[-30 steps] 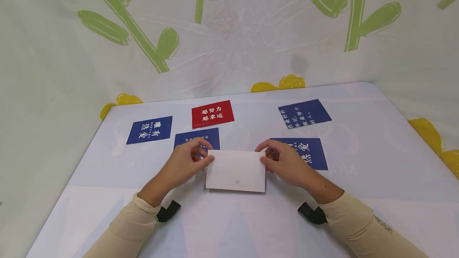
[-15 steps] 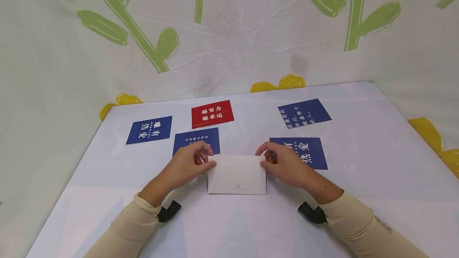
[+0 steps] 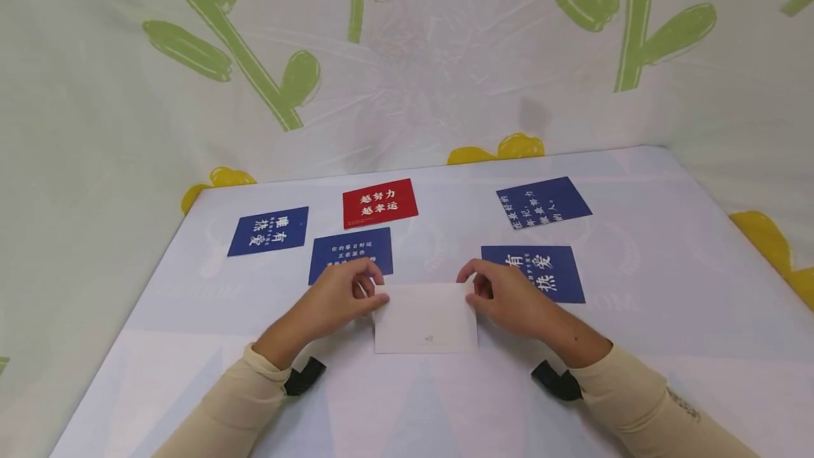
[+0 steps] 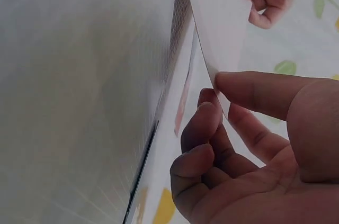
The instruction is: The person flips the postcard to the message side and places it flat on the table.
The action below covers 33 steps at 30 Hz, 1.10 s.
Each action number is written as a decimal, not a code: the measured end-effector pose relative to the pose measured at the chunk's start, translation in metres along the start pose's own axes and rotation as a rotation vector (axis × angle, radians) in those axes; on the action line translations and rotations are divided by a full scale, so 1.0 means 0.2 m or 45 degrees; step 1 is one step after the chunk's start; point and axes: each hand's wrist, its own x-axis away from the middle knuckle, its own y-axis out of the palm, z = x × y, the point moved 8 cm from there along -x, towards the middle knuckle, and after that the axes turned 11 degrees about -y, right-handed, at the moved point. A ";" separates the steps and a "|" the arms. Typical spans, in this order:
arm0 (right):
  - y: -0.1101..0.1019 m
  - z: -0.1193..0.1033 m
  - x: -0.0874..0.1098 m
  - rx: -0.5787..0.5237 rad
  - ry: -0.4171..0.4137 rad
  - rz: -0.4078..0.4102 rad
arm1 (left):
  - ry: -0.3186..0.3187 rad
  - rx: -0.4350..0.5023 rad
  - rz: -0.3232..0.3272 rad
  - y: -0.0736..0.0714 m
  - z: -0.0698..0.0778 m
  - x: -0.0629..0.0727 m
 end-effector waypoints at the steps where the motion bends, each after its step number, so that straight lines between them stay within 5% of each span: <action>1: 0.00 0.00 0.00 0.008 -0.003 -0.006 | 0.000 -0.006 0.000 0.00 0.00 0.00; 33: 0.03 0.00 0.03 0.047 -0.034 -0.110 | -0.023 -0.114 -0.047 0.05 -0.01 -0.01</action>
